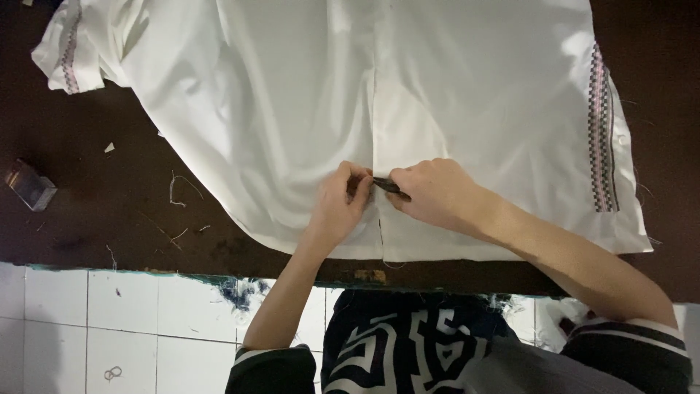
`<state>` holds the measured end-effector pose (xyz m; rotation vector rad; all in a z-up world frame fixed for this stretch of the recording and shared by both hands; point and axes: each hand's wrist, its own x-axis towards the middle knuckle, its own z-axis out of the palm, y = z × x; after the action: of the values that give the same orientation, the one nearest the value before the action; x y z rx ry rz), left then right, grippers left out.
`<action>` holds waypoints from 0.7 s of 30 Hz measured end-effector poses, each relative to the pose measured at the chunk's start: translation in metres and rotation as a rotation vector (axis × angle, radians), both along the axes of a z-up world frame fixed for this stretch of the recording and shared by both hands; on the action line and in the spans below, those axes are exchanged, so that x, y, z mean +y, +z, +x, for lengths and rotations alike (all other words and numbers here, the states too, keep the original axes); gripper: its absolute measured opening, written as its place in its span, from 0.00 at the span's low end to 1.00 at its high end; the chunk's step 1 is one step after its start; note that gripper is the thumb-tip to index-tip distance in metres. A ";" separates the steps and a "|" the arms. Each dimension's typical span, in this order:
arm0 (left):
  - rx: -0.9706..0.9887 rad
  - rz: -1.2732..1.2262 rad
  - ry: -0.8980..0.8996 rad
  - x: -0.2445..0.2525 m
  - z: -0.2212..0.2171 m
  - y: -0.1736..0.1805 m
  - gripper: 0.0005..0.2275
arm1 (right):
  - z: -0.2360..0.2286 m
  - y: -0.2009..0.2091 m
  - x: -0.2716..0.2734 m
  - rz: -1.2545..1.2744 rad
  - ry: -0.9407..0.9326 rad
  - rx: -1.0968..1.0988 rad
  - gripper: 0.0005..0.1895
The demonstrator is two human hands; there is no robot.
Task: Trimming excess threads from a white garment using small snips on a work table.
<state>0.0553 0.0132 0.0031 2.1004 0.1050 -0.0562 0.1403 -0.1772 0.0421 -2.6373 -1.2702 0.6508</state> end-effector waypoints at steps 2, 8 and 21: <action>-0.006 -0.008 -0.005 0.001 0.000 0.001 0.04 | -0.002 0.005 0.000 0.000 0.000 -0.010 0.13; -0.015 -0.040 -0.003 0.000 -0.002 0.002 0.04 | -0.003 0.005 -0.001 0.016 0.015 -0.028 0.13; 0.034 -0.025 0.024 0.000 -0.013 0.022 0.06 | -0.007 0.011 -0.006 0.004 0.063 -0.056 0.16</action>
<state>0.0423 0.0136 0.0255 2.0730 0.1494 -0.0781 0.1335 -0.1828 0.0534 -2.6396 -1.3736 0.5870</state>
